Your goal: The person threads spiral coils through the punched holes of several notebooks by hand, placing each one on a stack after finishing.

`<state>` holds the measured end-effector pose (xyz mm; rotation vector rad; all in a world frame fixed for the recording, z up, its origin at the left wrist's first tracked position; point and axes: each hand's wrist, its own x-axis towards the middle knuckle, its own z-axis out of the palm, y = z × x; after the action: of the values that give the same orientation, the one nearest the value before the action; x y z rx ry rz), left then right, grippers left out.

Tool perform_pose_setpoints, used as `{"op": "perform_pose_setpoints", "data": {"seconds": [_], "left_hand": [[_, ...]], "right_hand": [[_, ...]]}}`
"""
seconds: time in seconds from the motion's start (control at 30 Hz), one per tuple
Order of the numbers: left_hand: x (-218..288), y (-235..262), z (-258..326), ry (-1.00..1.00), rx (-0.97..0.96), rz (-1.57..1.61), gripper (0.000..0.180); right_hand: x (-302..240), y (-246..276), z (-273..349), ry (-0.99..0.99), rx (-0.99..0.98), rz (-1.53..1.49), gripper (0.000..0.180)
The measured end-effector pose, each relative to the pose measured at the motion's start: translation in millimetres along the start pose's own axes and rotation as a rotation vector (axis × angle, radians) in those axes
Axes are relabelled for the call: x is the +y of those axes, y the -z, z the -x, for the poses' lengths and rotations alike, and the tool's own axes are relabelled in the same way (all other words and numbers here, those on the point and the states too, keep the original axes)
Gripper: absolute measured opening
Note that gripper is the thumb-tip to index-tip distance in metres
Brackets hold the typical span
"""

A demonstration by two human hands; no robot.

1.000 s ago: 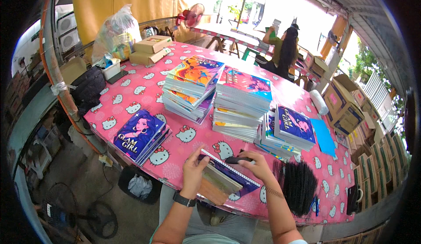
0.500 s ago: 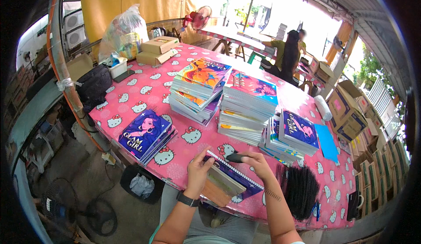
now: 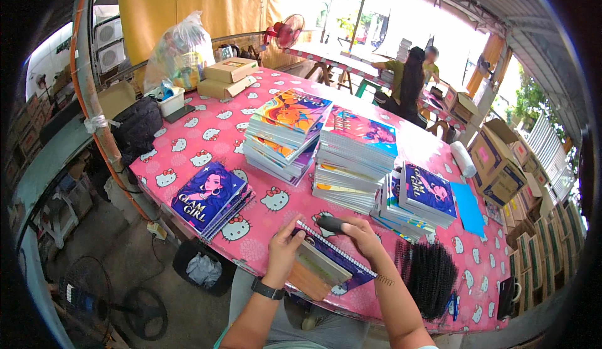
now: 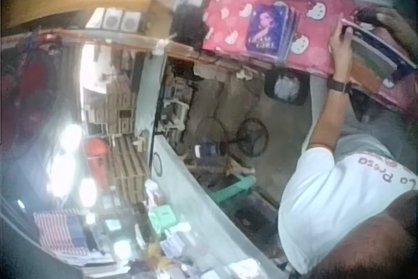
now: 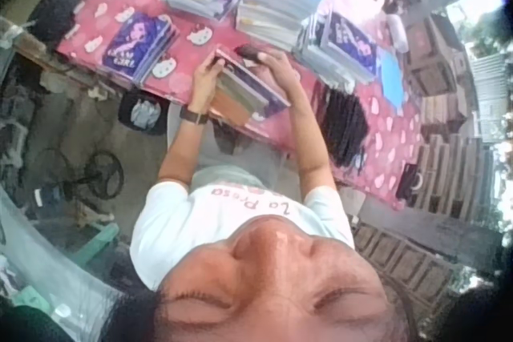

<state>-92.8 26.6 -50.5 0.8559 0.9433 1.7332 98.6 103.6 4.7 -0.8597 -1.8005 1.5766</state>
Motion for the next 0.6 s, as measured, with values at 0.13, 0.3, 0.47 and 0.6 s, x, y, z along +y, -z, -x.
{"op": "perform_pose_setpoints", "data": {"seconds": [0.13,0.3,0.47,0.6], "left_hand": [[5,4,-5,0.025,0.004,0.032,0.038],[7,3,-5,0.020,-0.078,-0.151,0.032],[63,-32,1,-0.184,-0.335,-0.354,0.024],[73,-58,15,-0.171,-0.378,-0.384,0.019]], "right_hand": [[0,-9,-9,0.056,-0.074,0.029,0.040],[49,46,35,0.245,0.209,1.041,0.035],[-75,-1,72,0.121,0.202,0.489,0.034],[-97,-40,76,0.269,0.310,0.637,0.026]]}}
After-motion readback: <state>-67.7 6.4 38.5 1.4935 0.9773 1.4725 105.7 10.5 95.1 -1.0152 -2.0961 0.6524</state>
